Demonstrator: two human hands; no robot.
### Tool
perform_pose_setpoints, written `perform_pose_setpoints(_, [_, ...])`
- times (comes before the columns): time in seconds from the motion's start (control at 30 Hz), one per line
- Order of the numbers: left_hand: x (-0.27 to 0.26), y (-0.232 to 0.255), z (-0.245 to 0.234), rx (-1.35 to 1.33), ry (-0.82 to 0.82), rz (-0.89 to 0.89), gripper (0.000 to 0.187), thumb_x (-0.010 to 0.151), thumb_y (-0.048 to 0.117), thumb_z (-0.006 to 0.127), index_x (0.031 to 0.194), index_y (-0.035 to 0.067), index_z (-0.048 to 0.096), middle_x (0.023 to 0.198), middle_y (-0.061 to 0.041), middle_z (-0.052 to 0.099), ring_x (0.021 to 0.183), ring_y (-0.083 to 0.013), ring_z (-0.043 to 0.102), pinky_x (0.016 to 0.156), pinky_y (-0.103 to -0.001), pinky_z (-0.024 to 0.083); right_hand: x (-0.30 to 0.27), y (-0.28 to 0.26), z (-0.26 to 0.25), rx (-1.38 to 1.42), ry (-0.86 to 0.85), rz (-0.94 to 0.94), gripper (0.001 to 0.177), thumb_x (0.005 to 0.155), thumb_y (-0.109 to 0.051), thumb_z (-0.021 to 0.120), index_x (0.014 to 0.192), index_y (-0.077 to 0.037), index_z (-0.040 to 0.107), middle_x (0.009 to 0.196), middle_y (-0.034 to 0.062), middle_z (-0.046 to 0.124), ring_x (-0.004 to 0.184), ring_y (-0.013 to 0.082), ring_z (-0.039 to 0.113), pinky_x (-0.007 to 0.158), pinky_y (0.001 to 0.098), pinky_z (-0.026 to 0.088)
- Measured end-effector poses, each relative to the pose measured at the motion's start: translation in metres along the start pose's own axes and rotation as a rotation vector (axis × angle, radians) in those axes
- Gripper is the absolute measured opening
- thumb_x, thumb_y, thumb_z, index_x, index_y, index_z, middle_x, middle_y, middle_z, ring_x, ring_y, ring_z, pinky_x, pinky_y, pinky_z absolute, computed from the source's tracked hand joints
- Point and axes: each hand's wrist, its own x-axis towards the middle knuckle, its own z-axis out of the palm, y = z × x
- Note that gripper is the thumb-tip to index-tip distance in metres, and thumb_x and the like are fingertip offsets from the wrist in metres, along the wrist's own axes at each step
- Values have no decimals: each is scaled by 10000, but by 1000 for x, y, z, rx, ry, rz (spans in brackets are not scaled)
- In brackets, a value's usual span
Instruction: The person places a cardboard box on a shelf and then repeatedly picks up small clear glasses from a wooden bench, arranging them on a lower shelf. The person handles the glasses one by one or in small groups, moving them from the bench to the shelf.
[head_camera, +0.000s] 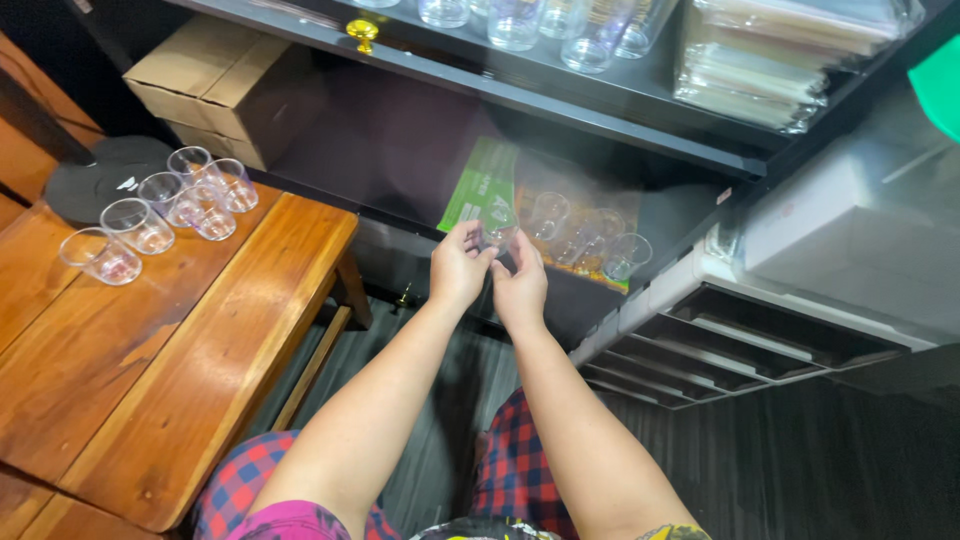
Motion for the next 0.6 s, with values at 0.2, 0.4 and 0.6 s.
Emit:
perform_pose_setpoints(0.2, [20,-10,21,-23,-30,-11,529,814,18,831,1309,-17,647,1310,-285,663,1251,-393,620,1014,-388,581,16,7,-6,15,-19,35,694,875,43,740,1518,-37,492,1486,219,503,1392,380,514,1072,460,543])
perform_pose_setpoints(0.4, [35,-23,37,-86,-61,-33,527,834,12,821,1322,-38,626,1324,-320,639,1267,-388,612,1028,-374,574,20,-6,-18,-41,-65,74,695,898,3,735,1535,-26,459,1517,250,494,1429,369,466,1138,450,492])
perform_pose_setpoints(0.6, [43,-33,45,-84,-80,-58,532,844,2,817,1333,-35,612,1322,-324,637,1259,-385,622,1031,-359,578,25,-10,-18,-45,-99,143,687,932,-26,702,1560,-27,423,1520,247,524,1434,334,476,1169,431,470])
